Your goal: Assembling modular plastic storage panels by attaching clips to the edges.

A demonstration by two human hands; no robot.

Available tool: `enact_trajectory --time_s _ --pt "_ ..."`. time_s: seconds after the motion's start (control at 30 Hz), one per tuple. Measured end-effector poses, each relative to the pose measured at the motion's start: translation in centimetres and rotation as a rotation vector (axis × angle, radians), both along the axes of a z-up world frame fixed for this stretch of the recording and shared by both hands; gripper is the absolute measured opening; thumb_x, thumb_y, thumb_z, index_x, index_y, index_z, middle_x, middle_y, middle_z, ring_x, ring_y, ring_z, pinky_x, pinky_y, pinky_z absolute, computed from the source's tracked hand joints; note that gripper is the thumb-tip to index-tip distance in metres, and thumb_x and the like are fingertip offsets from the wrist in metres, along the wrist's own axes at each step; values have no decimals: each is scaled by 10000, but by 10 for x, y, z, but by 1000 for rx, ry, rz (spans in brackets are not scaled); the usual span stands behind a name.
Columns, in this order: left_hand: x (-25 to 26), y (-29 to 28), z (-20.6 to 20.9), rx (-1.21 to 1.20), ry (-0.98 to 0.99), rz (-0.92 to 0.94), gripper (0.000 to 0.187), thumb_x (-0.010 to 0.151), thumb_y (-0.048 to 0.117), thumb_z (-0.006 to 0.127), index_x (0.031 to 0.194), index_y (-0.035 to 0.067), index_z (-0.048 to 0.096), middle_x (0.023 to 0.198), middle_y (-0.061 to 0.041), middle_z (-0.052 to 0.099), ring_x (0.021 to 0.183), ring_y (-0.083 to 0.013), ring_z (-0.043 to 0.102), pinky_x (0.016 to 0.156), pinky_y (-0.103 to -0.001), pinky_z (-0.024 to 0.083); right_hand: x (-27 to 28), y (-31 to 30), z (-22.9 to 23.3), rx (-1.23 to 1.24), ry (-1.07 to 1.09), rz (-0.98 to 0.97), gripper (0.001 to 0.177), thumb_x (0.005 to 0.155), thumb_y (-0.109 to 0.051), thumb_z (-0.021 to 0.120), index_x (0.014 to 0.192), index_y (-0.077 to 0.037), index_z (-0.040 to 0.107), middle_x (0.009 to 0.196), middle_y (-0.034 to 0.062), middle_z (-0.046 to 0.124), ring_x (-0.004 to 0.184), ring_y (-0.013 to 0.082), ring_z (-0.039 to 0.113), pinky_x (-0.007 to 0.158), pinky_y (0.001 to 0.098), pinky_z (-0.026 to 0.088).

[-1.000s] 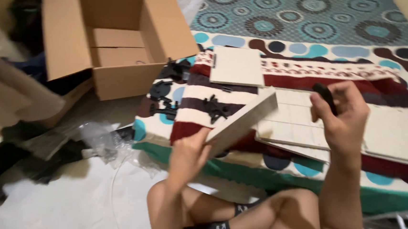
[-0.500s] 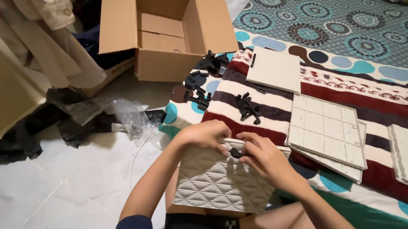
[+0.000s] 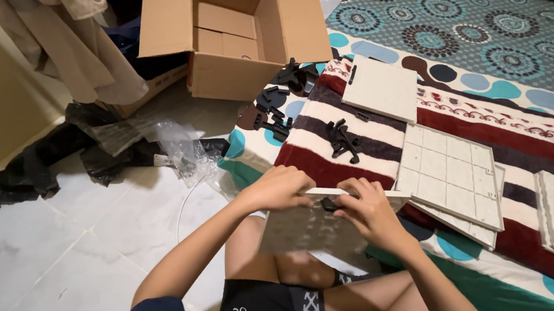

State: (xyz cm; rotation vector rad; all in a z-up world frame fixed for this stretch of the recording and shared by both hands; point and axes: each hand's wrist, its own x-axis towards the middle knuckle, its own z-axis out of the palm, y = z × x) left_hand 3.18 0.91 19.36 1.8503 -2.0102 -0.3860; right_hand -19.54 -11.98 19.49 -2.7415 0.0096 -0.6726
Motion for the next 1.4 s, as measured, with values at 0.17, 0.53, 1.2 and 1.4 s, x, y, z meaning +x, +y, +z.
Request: enact_trajectory --time_s 0.17,0.53,1.2,1.4 --pt "-6 5 9 12 75 -24 338 847 385 758 824 55 688 710 -140 688 747 -357 686 662 -492 487 -1 2 8 20 -3 31 196 857 -227 722 927 -57 653 1124 114 630 981 277 563 816 397 363" --pt "-10 7 11 30 56 -64 356 855 375 748 806 35 657 713 -135 694 751 -360 687 661 -484 492 -4 7 10 133 -9 0 154 880 -194 702 908 -55 642 1053 94 660 907 286 590 801 379 395" --pt "2 12 3 145 153 -126 397 901 429 695 872 36 647 674 -131 653 712 -362 669 644 -466 466 5 11 6 161 49 81 189 863 -177 717 914 -35 603 1087 102 626 917 285 545 812 379 362" --pt "3 15 1 135 174 -155 399 908 440 690 998 57 623 697 -131 657 739 -369 668 641 -474 463 7 10 1 186 90 109 181 887 -181 694 926 -31 601 1085 95 613 901 270 527 827 370 356"
